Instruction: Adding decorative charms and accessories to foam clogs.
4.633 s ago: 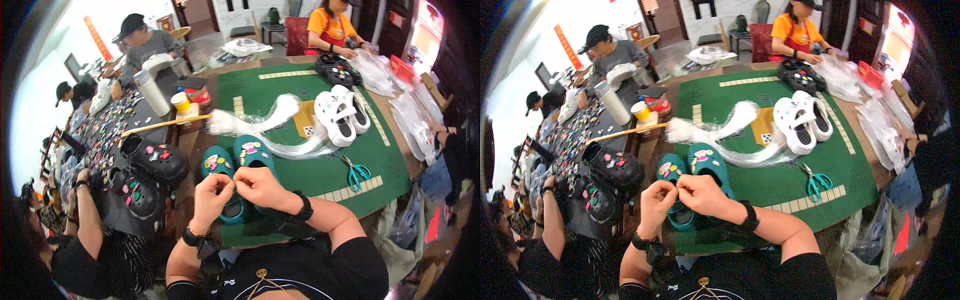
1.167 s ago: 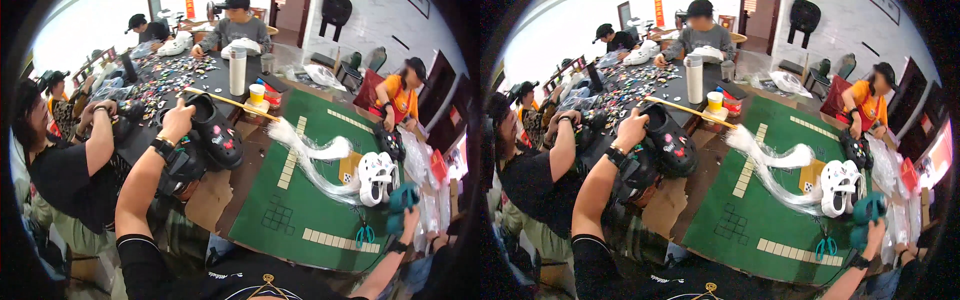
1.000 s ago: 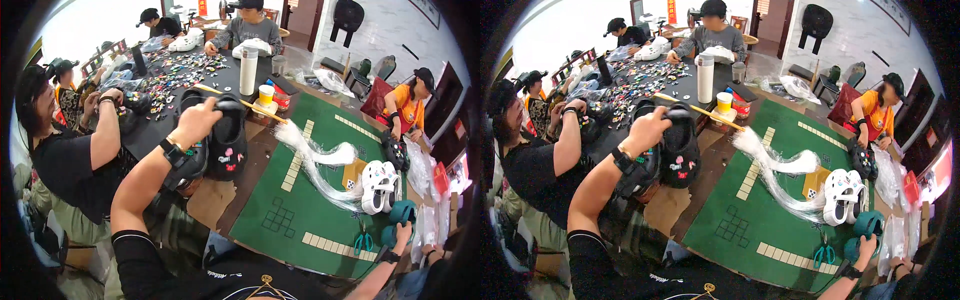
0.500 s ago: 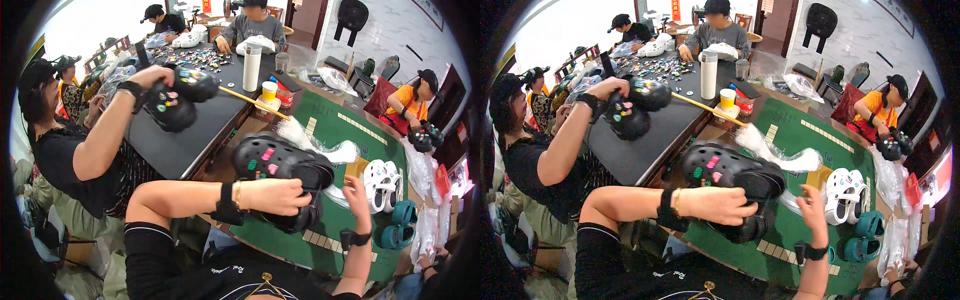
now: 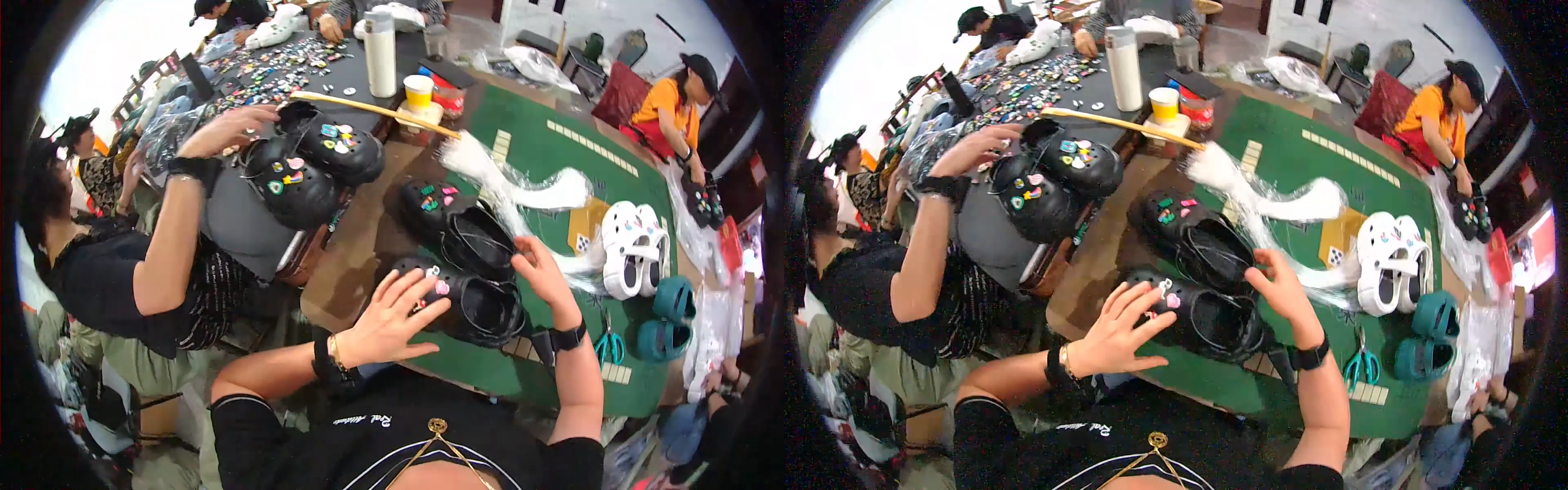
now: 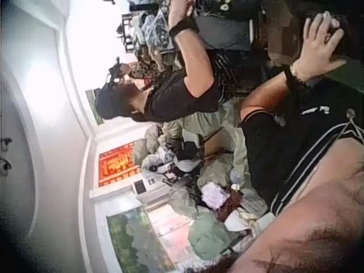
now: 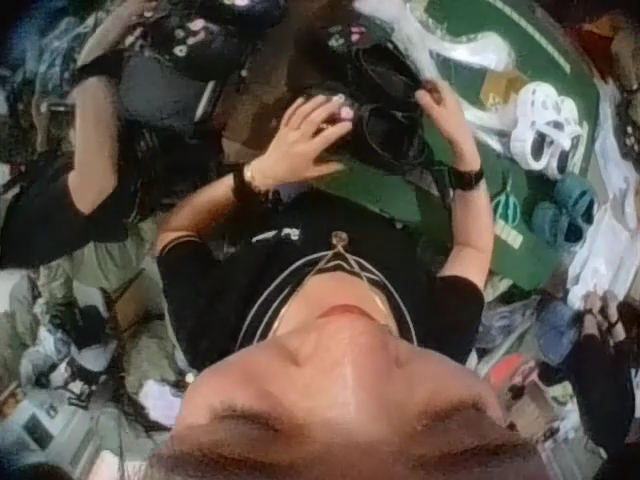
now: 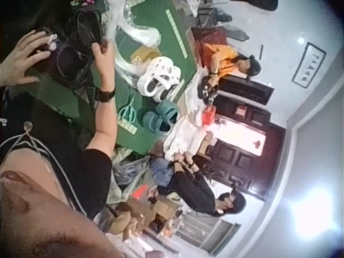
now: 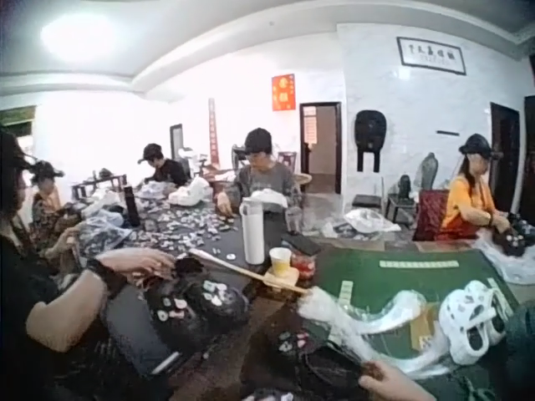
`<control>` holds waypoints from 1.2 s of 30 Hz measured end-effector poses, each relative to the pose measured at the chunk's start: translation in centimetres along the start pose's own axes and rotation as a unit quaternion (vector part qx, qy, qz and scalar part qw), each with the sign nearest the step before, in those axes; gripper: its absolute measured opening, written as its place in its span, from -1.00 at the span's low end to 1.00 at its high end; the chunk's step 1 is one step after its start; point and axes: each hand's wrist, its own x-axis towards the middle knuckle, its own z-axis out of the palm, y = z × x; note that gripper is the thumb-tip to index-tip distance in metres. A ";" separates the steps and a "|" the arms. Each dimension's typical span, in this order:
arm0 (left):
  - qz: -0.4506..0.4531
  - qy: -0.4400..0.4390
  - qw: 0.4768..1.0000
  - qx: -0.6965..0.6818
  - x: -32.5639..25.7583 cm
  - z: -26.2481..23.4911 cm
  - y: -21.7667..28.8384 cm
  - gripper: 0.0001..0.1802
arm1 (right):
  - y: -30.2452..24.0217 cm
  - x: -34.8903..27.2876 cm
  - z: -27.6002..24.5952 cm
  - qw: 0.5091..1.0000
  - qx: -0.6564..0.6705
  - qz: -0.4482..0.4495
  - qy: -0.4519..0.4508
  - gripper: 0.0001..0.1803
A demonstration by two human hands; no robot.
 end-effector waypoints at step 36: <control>-0.211 0.036 0.966 -0.147 1.6 0.7 -7.3 -0.36 | -5.4 -7.7 2.4 0.982 -0.155 0.096 -0.046 -0.57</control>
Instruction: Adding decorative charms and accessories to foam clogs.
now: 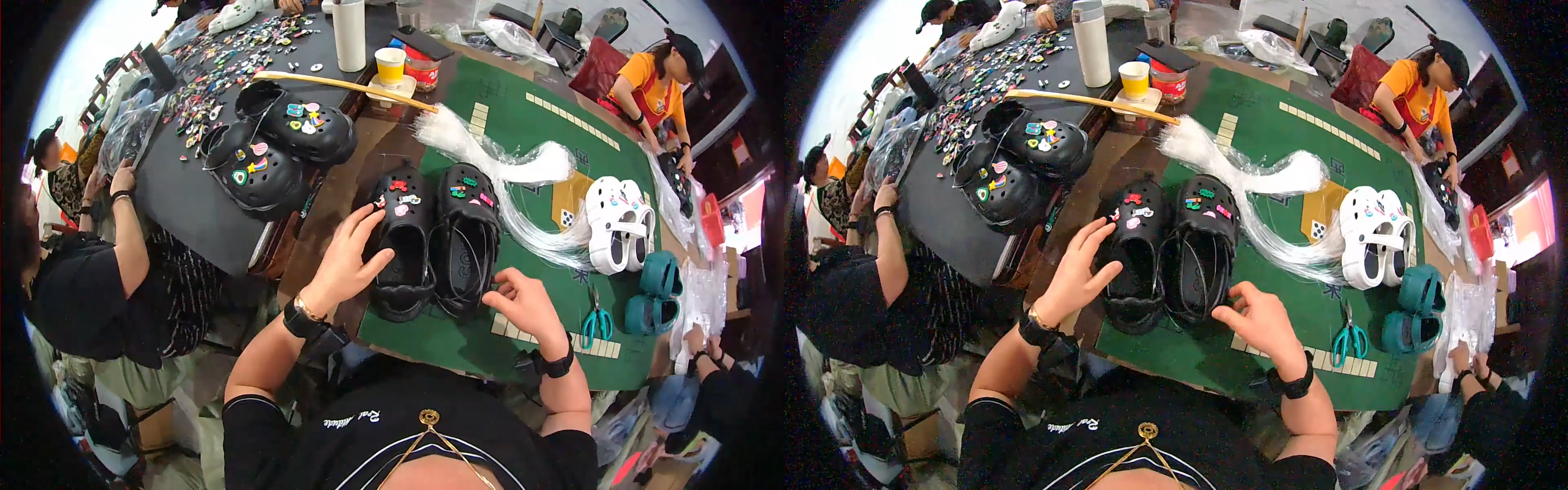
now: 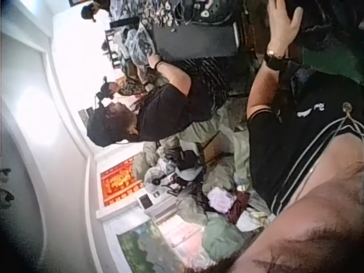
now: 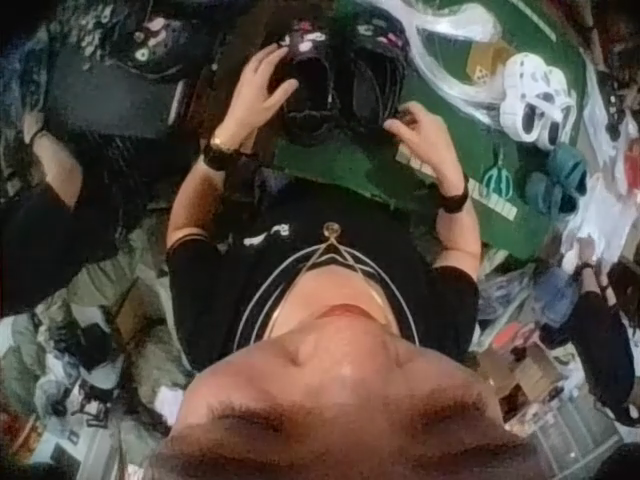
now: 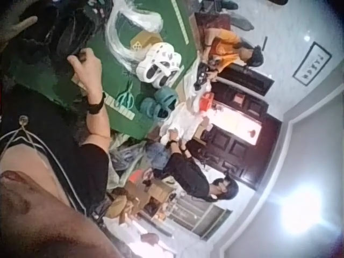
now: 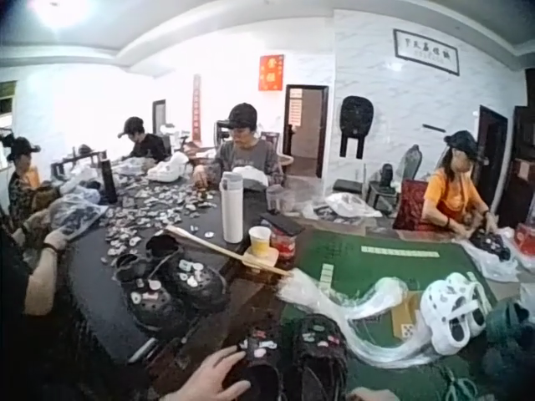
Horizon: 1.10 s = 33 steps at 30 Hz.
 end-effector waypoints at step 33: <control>0.056 -0.092 0.994 0.035 1.2 -0.3 2.6 -0.40 | -2.1 5.6 -1.6 0.965 0.065 -0.124 0.223 -0.63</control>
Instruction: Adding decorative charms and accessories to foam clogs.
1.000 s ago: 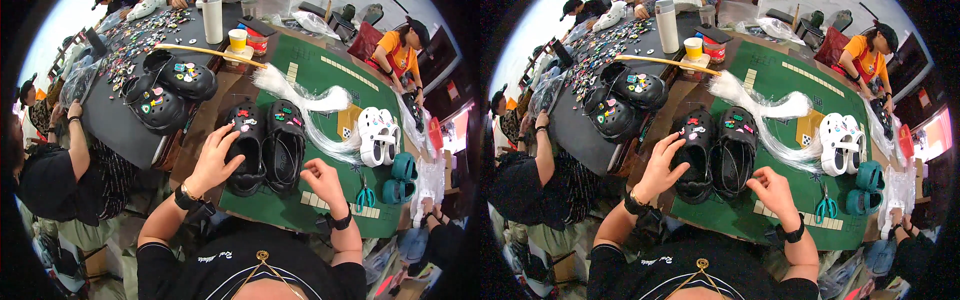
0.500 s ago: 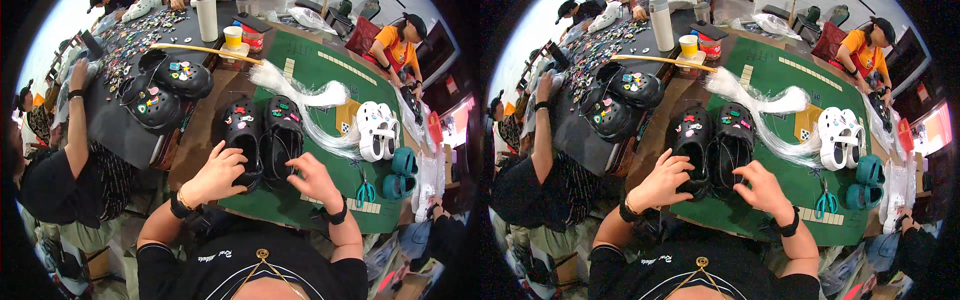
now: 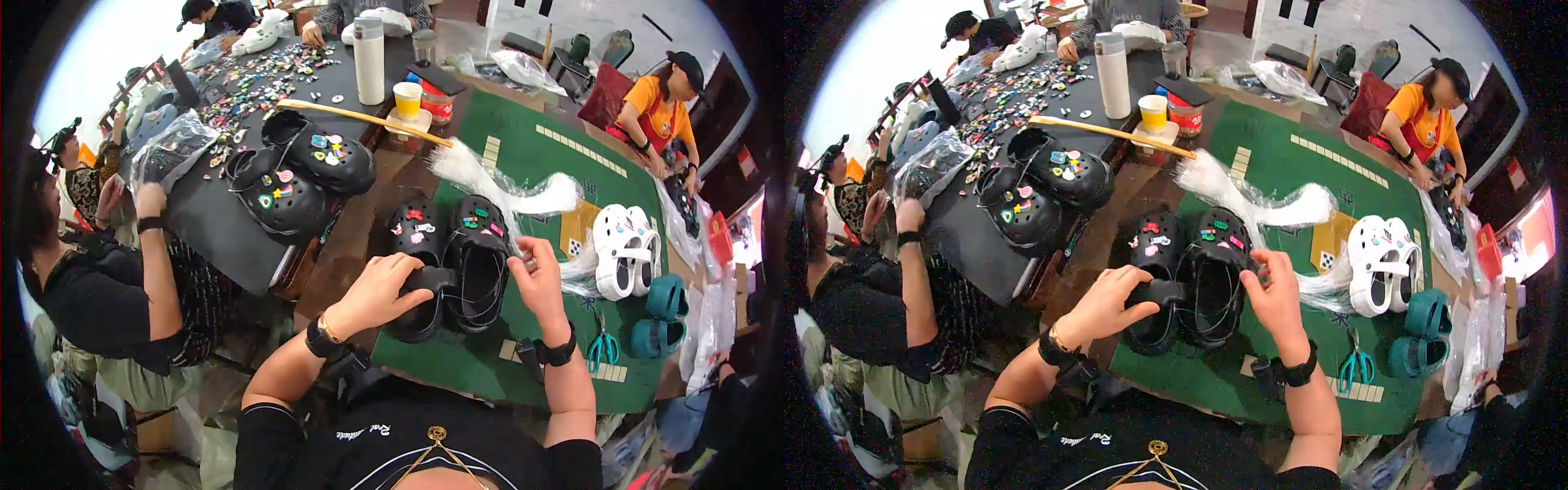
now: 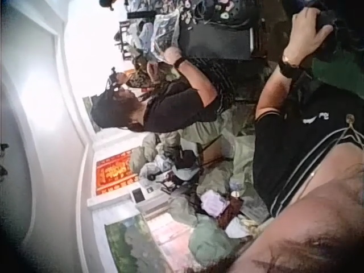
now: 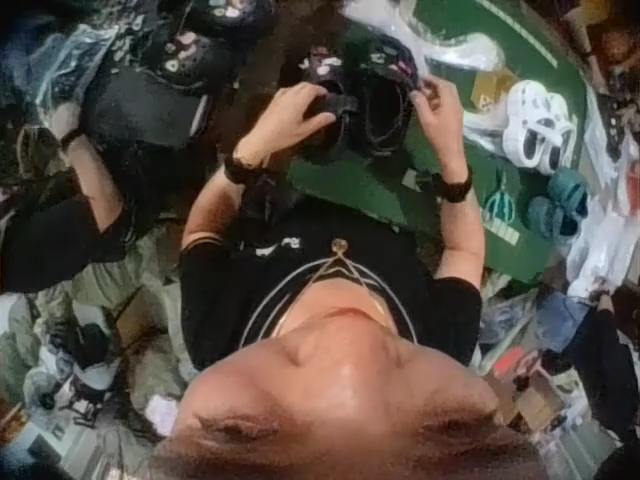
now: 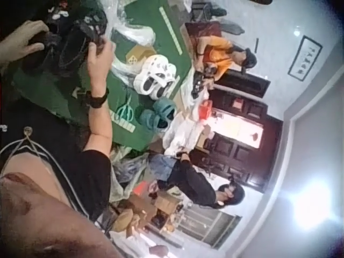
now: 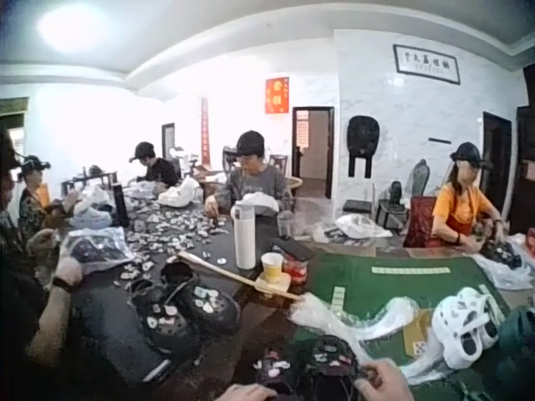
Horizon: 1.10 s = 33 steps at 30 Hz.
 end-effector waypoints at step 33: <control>0.011 0.052 0.998 -0.034 -1.7 -2.1 0.7 -0.44 | 13.1 1.3 -3.9 0.931 -0.337 0.138 0.001 -0.85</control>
